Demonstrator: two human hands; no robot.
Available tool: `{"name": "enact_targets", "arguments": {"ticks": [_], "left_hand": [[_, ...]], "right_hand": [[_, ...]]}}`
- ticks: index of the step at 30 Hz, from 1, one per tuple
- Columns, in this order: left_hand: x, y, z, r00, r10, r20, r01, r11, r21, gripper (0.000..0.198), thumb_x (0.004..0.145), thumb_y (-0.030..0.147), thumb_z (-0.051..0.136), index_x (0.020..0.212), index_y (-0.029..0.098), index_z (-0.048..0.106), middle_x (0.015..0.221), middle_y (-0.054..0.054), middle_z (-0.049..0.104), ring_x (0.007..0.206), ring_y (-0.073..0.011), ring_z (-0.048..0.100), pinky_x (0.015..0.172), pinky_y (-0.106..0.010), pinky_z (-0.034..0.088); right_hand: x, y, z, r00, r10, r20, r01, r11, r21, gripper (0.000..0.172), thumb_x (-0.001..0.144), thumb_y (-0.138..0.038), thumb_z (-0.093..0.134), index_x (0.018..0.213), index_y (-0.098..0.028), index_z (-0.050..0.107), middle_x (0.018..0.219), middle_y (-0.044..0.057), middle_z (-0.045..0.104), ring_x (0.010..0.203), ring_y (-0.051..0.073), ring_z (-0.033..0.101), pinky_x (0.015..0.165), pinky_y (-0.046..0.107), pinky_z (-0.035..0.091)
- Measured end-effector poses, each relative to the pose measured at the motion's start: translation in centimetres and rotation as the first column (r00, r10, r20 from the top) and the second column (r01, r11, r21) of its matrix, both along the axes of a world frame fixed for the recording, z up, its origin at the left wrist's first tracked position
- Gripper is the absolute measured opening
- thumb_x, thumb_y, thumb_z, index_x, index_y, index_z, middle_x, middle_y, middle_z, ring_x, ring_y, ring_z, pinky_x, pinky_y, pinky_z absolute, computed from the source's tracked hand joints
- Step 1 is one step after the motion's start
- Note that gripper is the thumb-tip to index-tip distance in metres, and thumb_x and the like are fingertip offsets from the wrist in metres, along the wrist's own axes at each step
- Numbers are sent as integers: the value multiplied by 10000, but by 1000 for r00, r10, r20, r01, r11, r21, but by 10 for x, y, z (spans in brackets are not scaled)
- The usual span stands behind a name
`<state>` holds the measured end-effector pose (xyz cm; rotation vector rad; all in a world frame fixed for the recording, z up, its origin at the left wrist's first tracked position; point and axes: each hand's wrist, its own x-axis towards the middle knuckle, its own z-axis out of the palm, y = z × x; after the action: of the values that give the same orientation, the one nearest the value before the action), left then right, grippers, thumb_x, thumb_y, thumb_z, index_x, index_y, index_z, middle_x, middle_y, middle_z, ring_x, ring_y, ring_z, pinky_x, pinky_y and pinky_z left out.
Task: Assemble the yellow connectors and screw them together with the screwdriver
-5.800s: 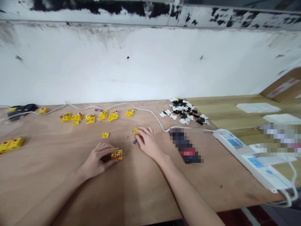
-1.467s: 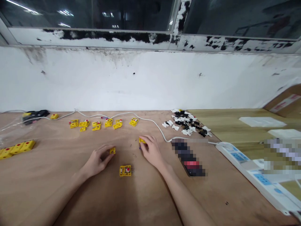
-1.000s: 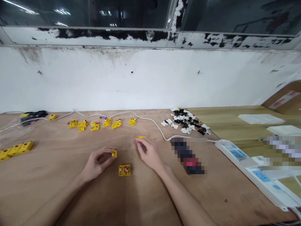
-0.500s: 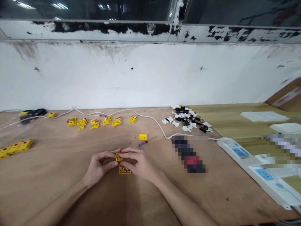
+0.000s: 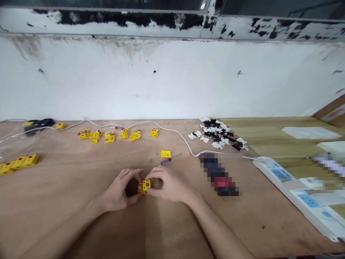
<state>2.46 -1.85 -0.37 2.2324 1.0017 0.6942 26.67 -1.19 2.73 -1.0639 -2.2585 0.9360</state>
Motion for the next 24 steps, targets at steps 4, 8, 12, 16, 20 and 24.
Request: {"name": "enact_targets", "arguments": {"ticks": [4,8,12,16,20,24], "left_hand": [[0,0,-2,1000,2,3,-2,1000,9,756,719,194,747,1388,276,405,1082,2,688,1038,-234,572,985,-410,430],[-1,1,-2,1000,6,5,-6,1000,12,755,722,207,748,1391,279,406,1076,1,692,1041,-242,572,982,-412,419],[-1,1,-3,1000,10,5,-10,1000,8,756,716,212,755,1386,276,411,1076,6,696,1045,-244,575,983,-412,413],[-1,1,-2,1000,13,6,-13,1000,7,750,710,218,757,1377,265,419,1052,9,706,1028,-237,580,985,-407,408],[0,2,-1,1000,9,9,-9,1000,15,705,713,235,747,1356,267,459,1037,0,710,1019,-239,588,973,-402,412],[1,3,0,1000,-23,0,23,998,54,562,719,251,741,1252,273,564,1051,-14,714,990,-232,614,940,-391,422]], "right_hand": [[-6,-4,-4,999,-9,48,9,1000,-2,229,796,-209,764,1017,-240,714,1006,28,652,962,195,609,864,322,476],[-7,-4,-5,997,-1,71,-1,1000,26,233,787,-199,773,1007,-230,702,989,26,632,994,199,581,895,328,455],[-6,-3,-1,992,-5,129,2,1000,21,224,799,-262,793,1008,-240,716,942,21,616,987,207,557,881,334,444],[-7,-4,4,978,-18,208,8,999,47,228,818,-322,789,1030,-251,742,875,25,594,971,223,545,866,348,437],[-9,-6,5,974,-16,226,-5,996,94,187,839,-307,765,1020,-263,755,852,27,599,948,223,548,823,344,440],[-9,-6,2,976,-40,213,16,993,116,209,808,-283,791,1015,-284,762,868,31,632,950,232,555,800,353,447]]}}
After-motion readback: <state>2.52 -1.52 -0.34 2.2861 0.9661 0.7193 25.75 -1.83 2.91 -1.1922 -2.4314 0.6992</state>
